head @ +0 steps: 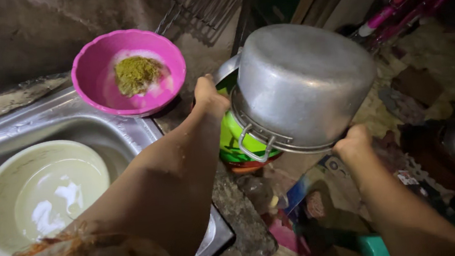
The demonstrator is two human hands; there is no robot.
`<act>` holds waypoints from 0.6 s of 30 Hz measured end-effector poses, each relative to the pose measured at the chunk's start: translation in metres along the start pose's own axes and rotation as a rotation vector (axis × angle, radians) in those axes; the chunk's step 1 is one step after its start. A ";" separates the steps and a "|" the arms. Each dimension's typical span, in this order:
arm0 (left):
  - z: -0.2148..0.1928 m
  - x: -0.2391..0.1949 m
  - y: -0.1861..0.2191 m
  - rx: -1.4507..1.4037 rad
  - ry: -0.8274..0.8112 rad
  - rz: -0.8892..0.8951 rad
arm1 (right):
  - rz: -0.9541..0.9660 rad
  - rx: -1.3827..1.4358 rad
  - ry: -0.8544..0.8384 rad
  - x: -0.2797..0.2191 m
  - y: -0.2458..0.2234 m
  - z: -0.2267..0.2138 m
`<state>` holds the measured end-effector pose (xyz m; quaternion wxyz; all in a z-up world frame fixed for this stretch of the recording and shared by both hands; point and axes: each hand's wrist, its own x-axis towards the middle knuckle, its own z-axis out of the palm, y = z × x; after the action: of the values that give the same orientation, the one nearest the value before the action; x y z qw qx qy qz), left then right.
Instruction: The person washes a metal pot, a yellow plastic container with a green lid, and a black spatula in a kitchen sink using a sponge and running water. They then move to the stove, open a pot of yellow liquid, stir it with the spatula, and cover it.
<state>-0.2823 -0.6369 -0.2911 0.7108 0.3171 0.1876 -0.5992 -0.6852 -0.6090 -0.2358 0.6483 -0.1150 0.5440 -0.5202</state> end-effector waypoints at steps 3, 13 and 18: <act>-0.005 0.016 0.001 -0.114 -0.054 0.012 | -0.002 0.005 -0.004 0.003 0.011 0.002; 0.015 0.087 -0.003 -0.467 -0.157 -0.036 | -0.027 0.020 -0.034 0.016 0.057 -0.021; 0.012 0.119 -0.012 -0.519 -0.138 -0.109 | 0.018 0.113 0.017 0.014 0.071 -0.025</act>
<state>-0.2698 -0.7332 -0.3618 0.7461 0.0721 0.3029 -0.5886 -0.6690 -0.5785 -0.3042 0.6538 -0.0690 0.5201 -0.5452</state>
